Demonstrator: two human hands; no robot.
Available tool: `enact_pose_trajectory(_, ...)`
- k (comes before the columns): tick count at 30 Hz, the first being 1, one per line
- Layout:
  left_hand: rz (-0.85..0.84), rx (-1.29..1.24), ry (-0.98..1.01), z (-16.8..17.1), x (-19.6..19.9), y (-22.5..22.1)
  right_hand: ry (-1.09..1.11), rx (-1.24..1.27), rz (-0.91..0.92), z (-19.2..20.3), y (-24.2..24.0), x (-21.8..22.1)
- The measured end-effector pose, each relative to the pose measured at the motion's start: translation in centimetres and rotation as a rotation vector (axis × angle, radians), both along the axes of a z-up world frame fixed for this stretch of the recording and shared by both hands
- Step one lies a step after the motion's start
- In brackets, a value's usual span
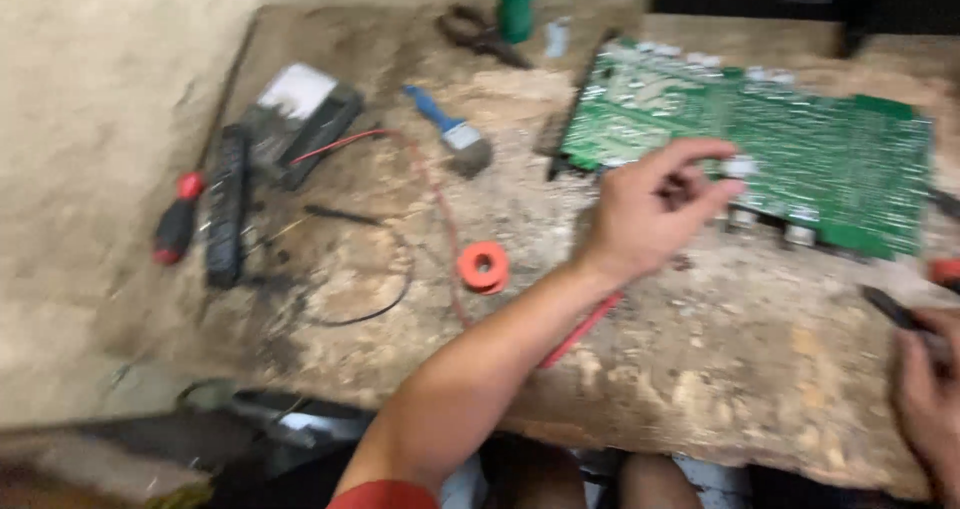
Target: A person is repairing a circuit board by applying liquid, using a probe, and a utility knife to manipulate small components.
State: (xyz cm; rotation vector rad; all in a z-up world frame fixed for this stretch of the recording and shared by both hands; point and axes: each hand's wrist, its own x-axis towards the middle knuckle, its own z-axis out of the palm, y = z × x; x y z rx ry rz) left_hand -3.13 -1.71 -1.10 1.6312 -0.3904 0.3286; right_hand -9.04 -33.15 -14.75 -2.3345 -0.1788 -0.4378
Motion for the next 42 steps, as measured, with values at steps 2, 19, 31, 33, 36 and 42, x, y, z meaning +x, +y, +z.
enact_pose_trajectory(2,-0.002,-0.029,0.024,-0.5,0.5,0.1,-0.108,-0.309,-0.030,4.8,2.2,-0.2)
enact_pose_trajectory(19,0.228,0.009,-0.162,0.6,1.5,0.6,-0.157,-0.285,-0.390,11.1,0.5,-3.2)
enact_pose_trajectory(31,0.250,-0.004,-0.193,0.6,1.9,1.2,-0.286,-0.165,-0.501,10.1,-6.3,-6.0)
enact_pose_trajectory(33,0.292,-0.062,-0.158,0.8,1.9,1.6,-0.175,-0.284,-0.551,9.9,-6.9,-5.7)
enact_pose_trajectory(36,0.317,-0.133,-0.150,0.3,2.9,1.7,-0.149,-0.350,-0.501,8.7,-7.0,-4.6)
enact_pose_trajectory(42,0.333,-0.139,-0.143,2.4,1.8,2.6,-0.272,-0.363,-0.438,10.5,-1.2,-4.3)
